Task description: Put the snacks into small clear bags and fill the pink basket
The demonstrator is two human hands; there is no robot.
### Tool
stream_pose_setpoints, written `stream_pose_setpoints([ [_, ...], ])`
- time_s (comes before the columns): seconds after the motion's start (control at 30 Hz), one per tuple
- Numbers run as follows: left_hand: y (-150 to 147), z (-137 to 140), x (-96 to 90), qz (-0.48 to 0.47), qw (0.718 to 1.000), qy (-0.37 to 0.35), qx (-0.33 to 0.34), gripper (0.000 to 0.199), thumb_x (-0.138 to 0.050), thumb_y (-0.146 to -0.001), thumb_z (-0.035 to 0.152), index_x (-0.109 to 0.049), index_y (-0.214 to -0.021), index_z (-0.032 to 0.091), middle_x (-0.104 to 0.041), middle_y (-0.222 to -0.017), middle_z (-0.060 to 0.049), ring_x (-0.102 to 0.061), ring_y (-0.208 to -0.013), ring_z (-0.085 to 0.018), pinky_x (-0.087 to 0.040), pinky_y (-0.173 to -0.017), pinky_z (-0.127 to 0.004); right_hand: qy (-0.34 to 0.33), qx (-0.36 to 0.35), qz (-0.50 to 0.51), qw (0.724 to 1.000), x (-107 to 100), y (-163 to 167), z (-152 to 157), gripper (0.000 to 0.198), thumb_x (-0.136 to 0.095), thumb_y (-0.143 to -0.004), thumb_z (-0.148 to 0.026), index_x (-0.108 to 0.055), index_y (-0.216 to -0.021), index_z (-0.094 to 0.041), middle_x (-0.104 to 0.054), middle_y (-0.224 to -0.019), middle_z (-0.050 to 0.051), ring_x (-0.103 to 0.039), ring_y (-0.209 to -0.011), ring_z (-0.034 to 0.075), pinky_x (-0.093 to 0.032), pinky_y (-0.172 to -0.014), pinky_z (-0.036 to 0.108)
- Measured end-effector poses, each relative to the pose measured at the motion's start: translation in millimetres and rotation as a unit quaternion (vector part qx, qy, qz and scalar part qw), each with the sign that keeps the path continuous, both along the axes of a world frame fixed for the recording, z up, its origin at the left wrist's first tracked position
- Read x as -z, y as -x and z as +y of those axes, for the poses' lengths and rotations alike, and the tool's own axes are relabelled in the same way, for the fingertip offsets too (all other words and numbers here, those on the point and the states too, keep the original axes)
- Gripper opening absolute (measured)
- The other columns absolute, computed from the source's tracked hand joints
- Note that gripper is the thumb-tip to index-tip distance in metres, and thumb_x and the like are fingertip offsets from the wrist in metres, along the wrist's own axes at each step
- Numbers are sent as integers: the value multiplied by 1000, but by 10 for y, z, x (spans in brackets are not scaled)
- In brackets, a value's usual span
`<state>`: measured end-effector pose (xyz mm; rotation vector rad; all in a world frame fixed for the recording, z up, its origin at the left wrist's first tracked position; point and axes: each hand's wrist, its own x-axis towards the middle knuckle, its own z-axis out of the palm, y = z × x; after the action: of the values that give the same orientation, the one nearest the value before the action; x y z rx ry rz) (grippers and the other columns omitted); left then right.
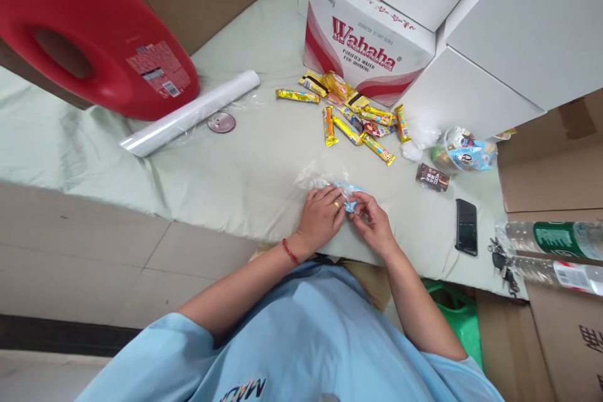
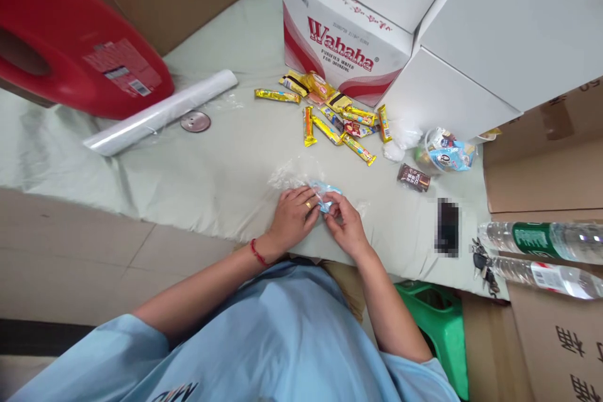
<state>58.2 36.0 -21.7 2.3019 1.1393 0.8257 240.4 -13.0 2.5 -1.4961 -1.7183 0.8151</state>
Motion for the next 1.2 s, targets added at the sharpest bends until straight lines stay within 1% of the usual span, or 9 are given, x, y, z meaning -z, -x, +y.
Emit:
stream_pose_setpoints([
  [0.1, 57, 53, 41, -73, 996, 54, -7, 36, -54, -93, 11, -75, -121, 20, -76, -134, -10, -66, -131, -26, -51, -114, -48, -26, -34, -42, 998, 27, 9, -23, 50, -54, -97, -16, -53, -145, -29, -71, -127, 7, -67, -89, 18, -59, -83, 35],
  [0.3, 106, 104, -20, -220, 961, 160, -47, 27, -53, -92, 13, -72, -109, 23, -78, -122, -5, -73, -117, -20, -56, -108, -41, -77, -112, -169, 976, 80, 51, -22, 80, -44, -85, 2, -45, -160, -27, -57, -159, 10, -58, -139, 25, -50, -112, 47],
  [0.4, -7, 117, -117, -249, 944, 182, -113, 18, -63, -96, 30, -65, -112, 21, -75, -115, -8, -73, -107, -22, -59, -97, -39, -37, -119, -265, 956, 42, 126, -29, 84, -45, -84, 4, -45, -162, -25, -52, -165, 10, -62, -130, 27, -50, -106, 46],
  [0.5, -180, 201, -189, -239, 929, 199, -200, 45, -80, -84, 38, -57, -118, 20, -70, -112, -9, -70, -104, -24, -58, -92, -40, -12, -135, -341, 930, -24, 203, -25, 72, -47, -91, 1, -55, -156, -26, -58, -159, 10, -65, -115, 28, -48, -97, 44],
  [0.6, -286, 359, -199, -221, 915, 231, -246, 62, -86, -74, 25, -54, -125, 19, -67, -114, -8, -69, -102, -24, -57, -92, -41, -5, -154, -363, 919, -79, 237, -6, 65, -49, -92, 0, -61, -151, -25, -63, -154, 11, -65, -110, 27, -47, -94, 43],
  [0.7, -233, 497, -147, -246, 904, 252, -243, 51, -72, -75, 6, -56, -121, 20, -67, -109, -6, -69, -92, -19, -57, -87, -36, -6, -152, -324, 934, -96, 209, -2, 72, -48, -89, 1, -57, -155, -27, -53, -164, 8, -65, -119, 27, -49, -100, 45],
  [0.83, 39, 501, -33, -301, 891, 234, -247, 35, -60, -77, 4, -58, -107, 21, -68, -99, -2, -69, -88, -16, -56, -83, -31, -32, -130, -219, 967, -54, 133, -46, 76, -49, -92, -5, -43, -164, -28, -37, -173, 10, -56, -141, 28, -49, -113, 48],
  [1.07, 587, 372, -2, -182, 936, 122, -275, 19, -51, -80, 8, -64, -77, 22, -66, -90, -4, -66, -87, -20, -55, -87, -36, -44, -61, -175, 982, 38, 158, -32, 50, -51, -105, -24, -54, -154, -28, -45, -162, 17, -69, -110, 23, -56, -109, 49],
  [1.2, 634, 495, -152, -126, 969, 44, -205, 41, -55, -81, 16, -70, -119, 20, -69, -121, -10, -62, -120, -28, -49, -110, -46, -49, -56, -210, 975, 49, 218, 11, 46, -52, -104, -22, -60, -149, -26, -47, -162, 17, -68, -110, 23, -58, -103, 48],
])
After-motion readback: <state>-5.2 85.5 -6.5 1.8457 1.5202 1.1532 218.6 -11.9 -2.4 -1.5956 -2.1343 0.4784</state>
